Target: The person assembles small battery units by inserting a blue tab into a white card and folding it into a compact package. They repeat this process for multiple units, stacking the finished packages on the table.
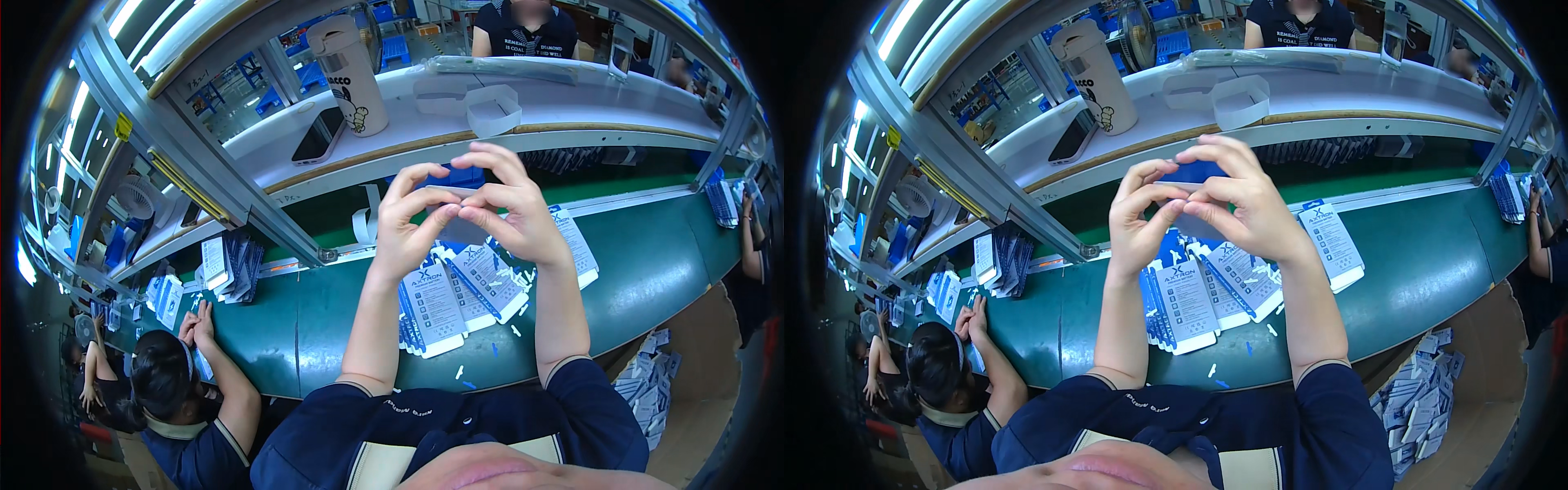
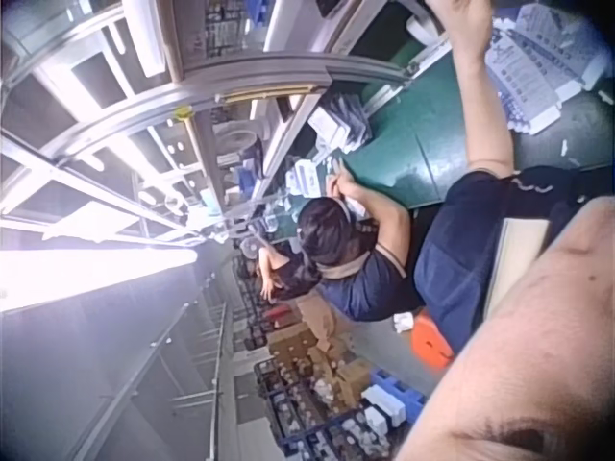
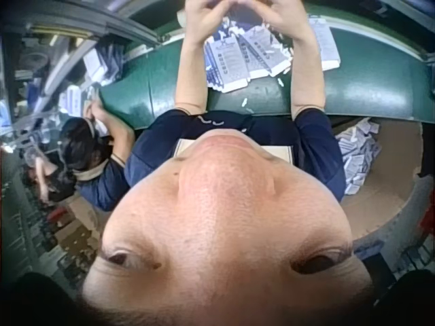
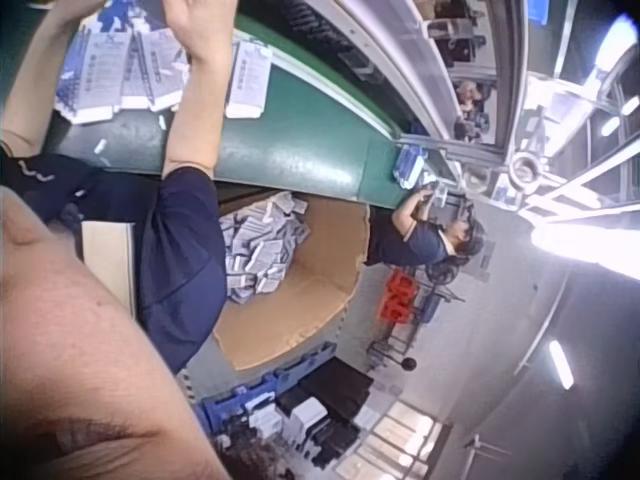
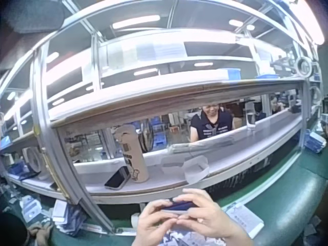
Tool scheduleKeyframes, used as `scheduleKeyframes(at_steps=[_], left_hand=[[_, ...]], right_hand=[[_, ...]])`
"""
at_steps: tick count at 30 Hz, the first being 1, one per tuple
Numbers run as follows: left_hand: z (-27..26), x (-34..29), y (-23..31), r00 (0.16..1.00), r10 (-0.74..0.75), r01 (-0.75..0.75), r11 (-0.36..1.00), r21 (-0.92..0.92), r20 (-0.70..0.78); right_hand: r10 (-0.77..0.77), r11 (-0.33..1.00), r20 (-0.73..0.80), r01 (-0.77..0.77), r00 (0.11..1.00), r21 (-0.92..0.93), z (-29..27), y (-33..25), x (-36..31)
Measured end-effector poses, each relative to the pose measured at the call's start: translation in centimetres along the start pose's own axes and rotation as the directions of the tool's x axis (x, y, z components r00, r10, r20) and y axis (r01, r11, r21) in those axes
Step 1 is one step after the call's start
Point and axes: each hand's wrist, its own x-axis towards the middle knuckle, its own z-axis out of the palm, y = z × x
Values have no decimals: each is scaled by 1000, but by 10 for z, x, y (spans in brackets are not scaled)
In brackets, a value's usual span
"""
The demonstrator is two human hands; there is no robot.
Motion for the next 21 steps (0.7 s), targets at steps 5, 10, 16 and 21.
scheduleKeyframes(at_steps=[5,10,16,21], left_hand=[[2,1,-1,995,96,-88,984,157,-42],[1,0,1,996,23,-20,999,37,-91],[-1,-1,-26,995,59,-60,998,-9,-78],[-5,-5,-27,997,-70,77,935,-347,33]], right_hand=[[59,985,18,-55,998,-161,-6,-4,-3],[96,994,65,-92,993,-65,-2,6,-4],[65,998,-1,-65,998,-15,22,-3,0],[30,992,25,-33,999,118,19,-8,0]])
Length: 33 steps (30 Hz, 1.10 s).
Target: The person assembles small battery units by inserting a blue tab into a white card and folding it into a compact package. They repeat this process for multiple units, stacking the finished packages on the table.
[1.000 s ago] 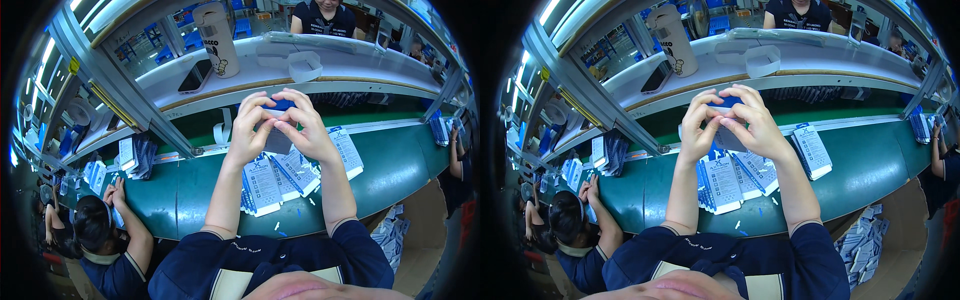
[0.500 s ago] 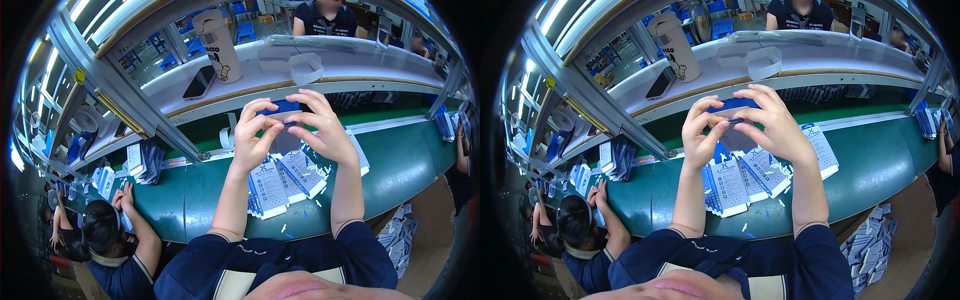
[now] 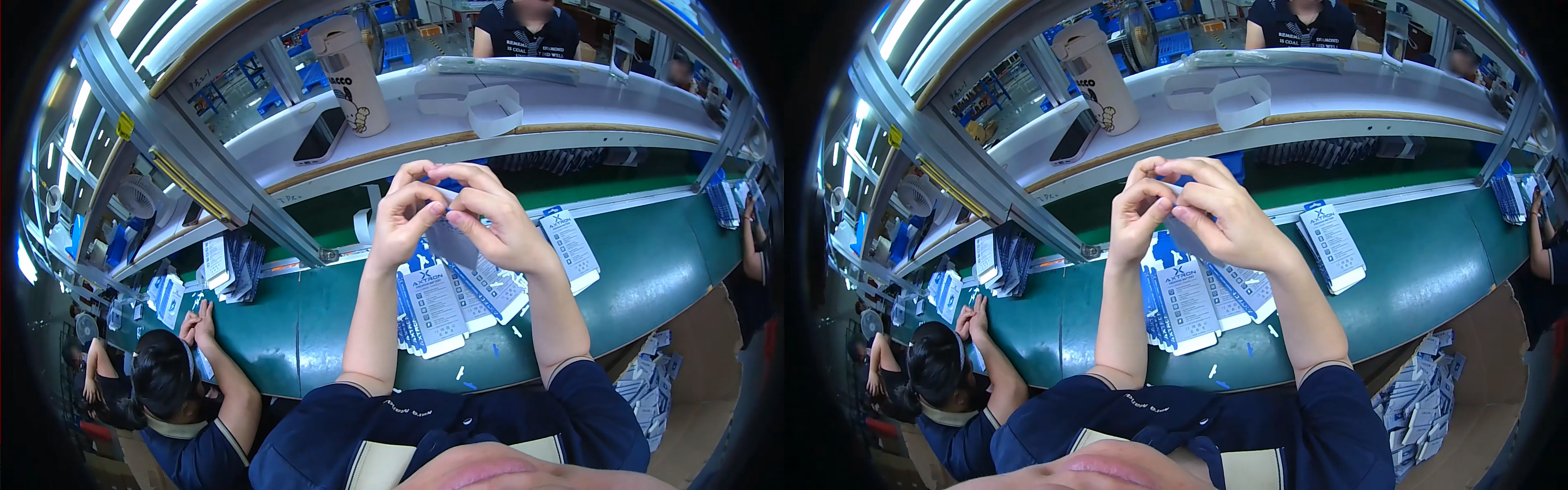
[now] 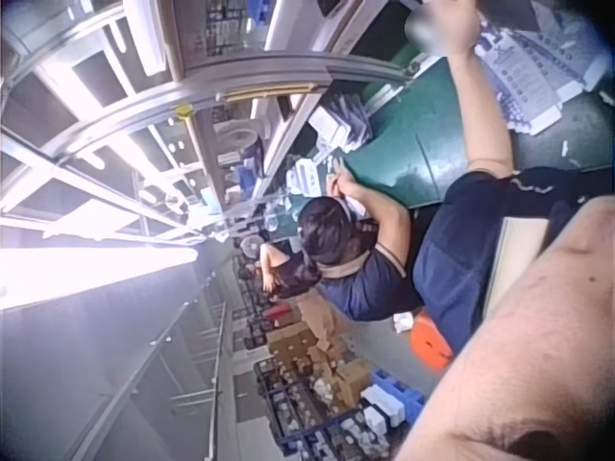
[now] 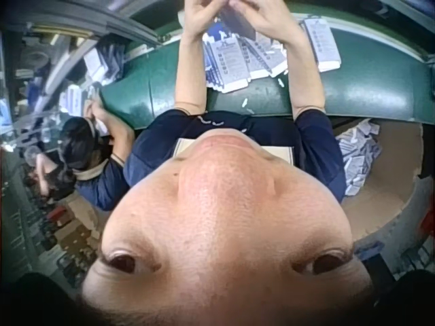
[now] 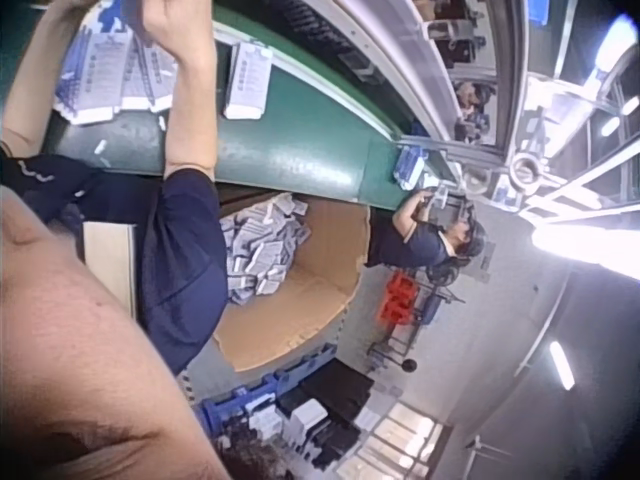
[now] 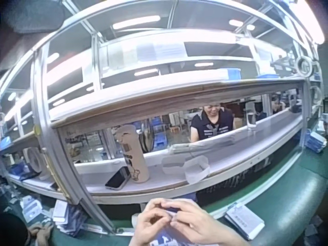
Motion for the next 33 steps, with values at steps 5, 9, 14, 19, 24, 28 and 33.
scheduleKeyframes(at_steps=[5,9,14,19,24,28,33], left_hand=[[4,2,8,995,21,-24,999,-33,-96],[5,3,11,990,105,-96,990,101,-90],[4,1,11,997,26,-13,984,177,-69],[12,2,20,994,53,-17,934,357,-91],[14,2,26,995,81,-62,954,293,-56],[10,0,25,996,84,-74,966,248,-29],[11,2,21,986,135,-97,945,314,-102]], right_hand=[[-32,994,-101,21,994,-110,7,1,4],[-64,976,-143,32,988,-216,4,0,3],[-98,894,-135,27,986,-448,1,-4,2],[-74,941,-170,12,983,-337,-4,-2,3],[30,997,-141,-39,990,-66,-7,-5,2],[78,997,-117,-75,990,28,-7,-8,0],[24,951,-155,-71,988,-302,-13,-10,1]])
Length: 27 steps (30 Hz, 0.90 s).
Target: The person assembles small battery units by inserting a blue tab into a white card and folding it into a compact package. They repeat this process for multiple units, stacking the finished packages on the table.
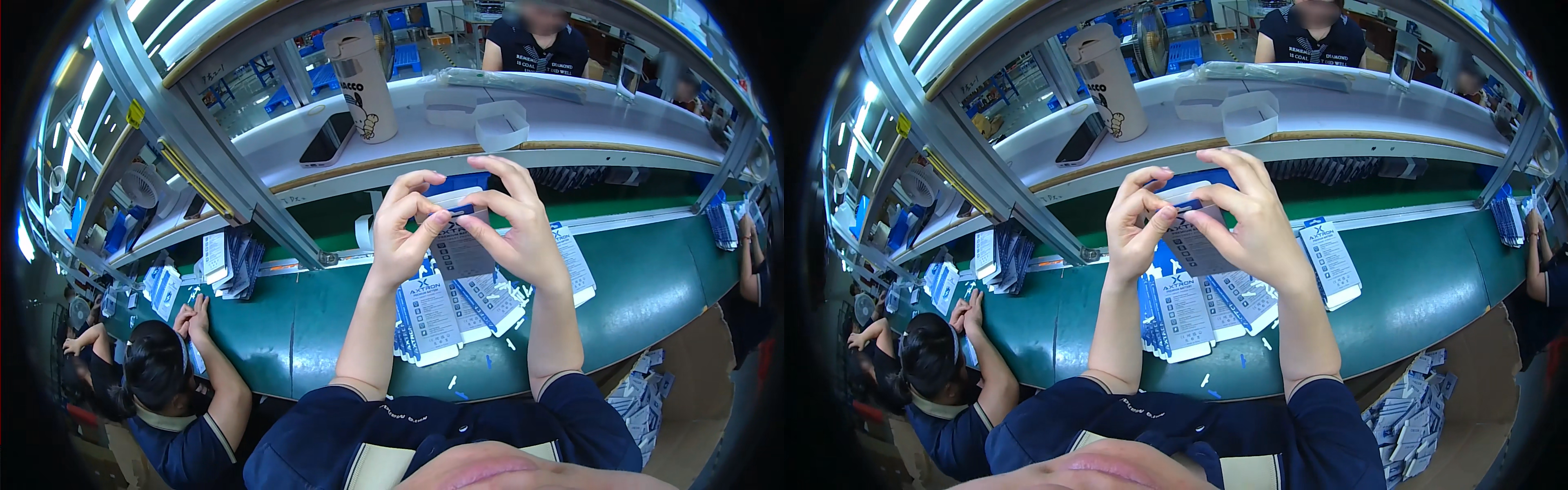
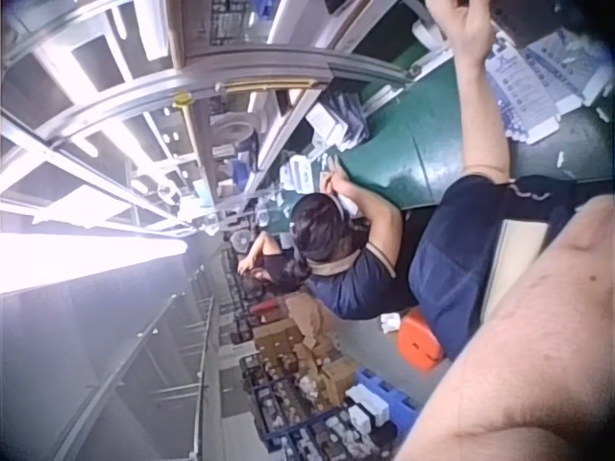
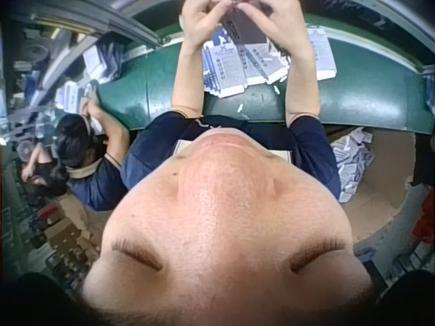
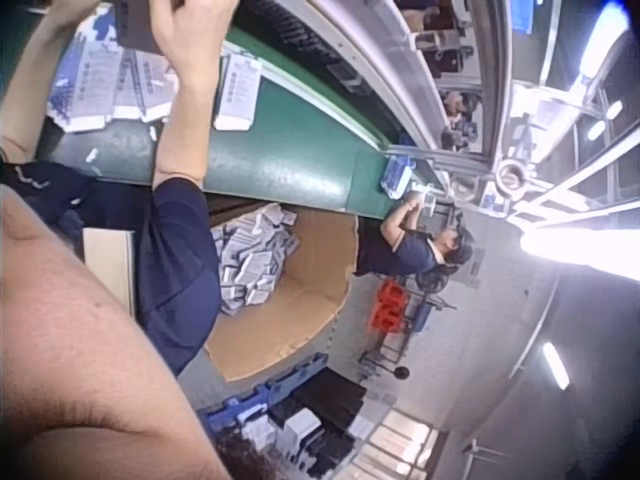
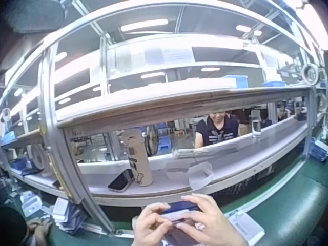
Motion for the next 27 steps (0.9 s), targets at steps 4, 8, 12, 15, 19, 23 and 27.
scheduleKeyframes(at_steps=[4,8,12,15,19,23,27], left_hand=[[-5,0,0,999,-2,5,998,-70,34],[-9,-1,-2,998,12,-10,1000,-24,62],[7,-1,-4,992,78,-73,996,50,-97],[13,-5,-1,987,-96,66,972,-227,-127],[19,-5,-2,961,-67,-6,964,-267,-267],[24,-6,0,937,-59,-45,957,-287,-344],[26,-7,1,936,-146,21,932,-363,-319]], right_hand=[[-27,981,105,6,994,194,-1,11,0],[-3,953,70,-18,998,302,5,9,0],[110,923,-3,-101,994,372,7,11,0],[189,868,-55,-141,980,475,14,15,-2],[287,713,-204,-67,936,698,36,13,-3],[278,743,-266,-30,923,669,47,7,-4],[354,754,-300,-81,886,652,54,5,-10]])
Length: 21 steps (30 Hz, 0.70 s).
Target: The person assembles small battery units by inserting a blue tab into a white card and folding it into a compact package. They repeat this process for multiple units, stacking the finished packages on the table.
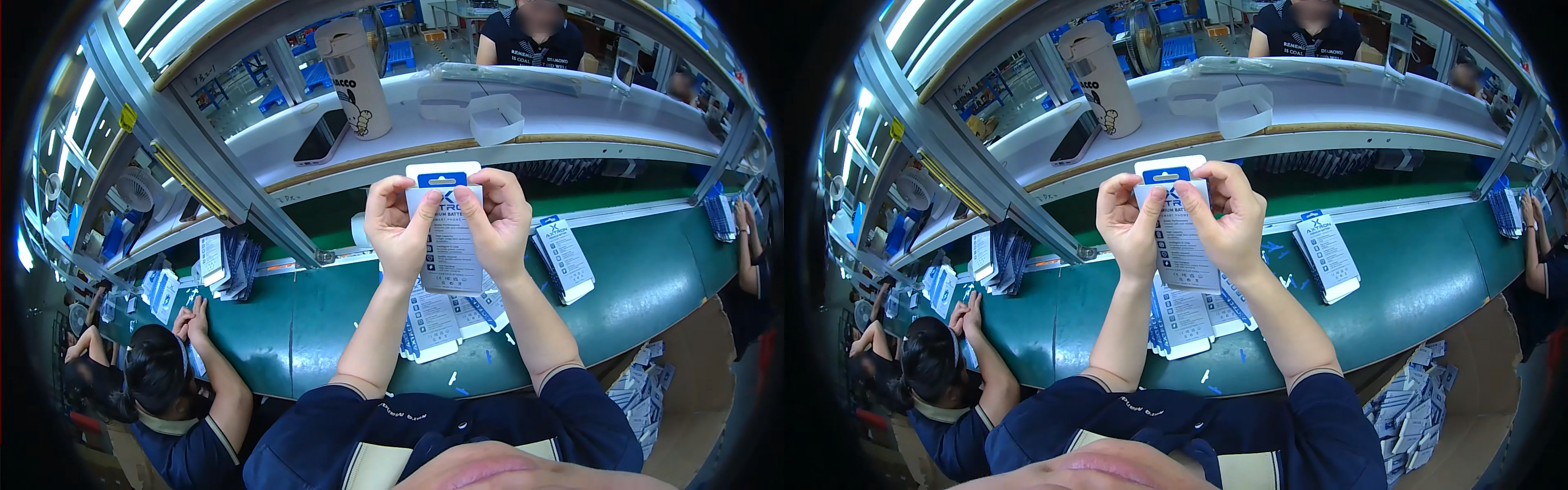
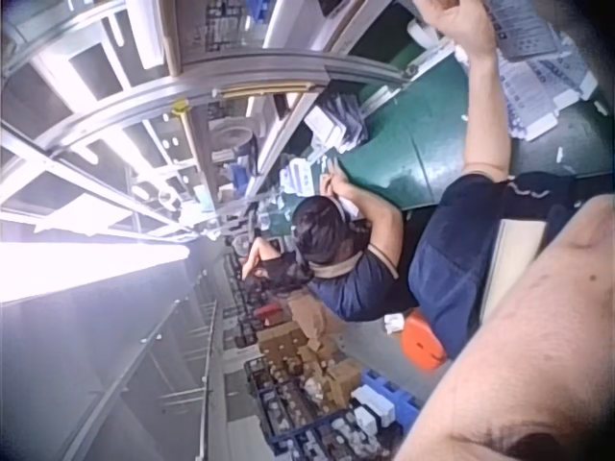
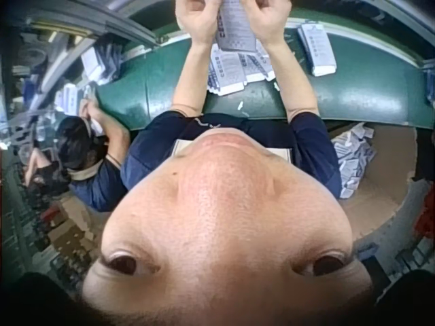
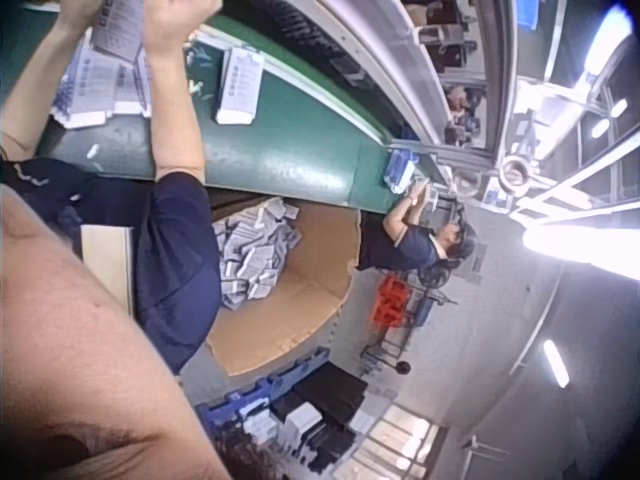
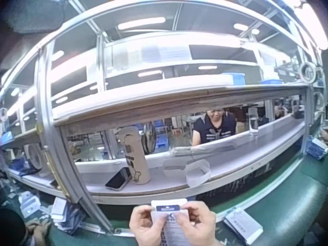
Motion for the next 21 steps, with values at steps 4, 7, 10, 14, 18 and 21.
scheduleKeyframes(at_steps=[4,7,10,14,18,21], left_hand=[[-3,-2,2,997,-41,39,999,31,68],[-4,2,1,994,26,-34,997,76,104],[-10,4,2,996,34,-42,994,99,81],[13,1,11,995,-42,52,992,115,-86],[4,0,-1,997,-42,54,978,200,-61],[5,-1,-4,995,-20,34,989,142,-102]], right_hand=[[-107,968,33,112,994,-227,-6,1,-2],[-155,952,47,162,987,-260,-9,9,0],[-23,1000,-10,23,1000,-2,0,8,1],[264,946,9,-261,964,191,3,5,5],[213,963,47,-218,976,156,-2,10,6],[200,973,59,-205,978,107,-3,9,6]])
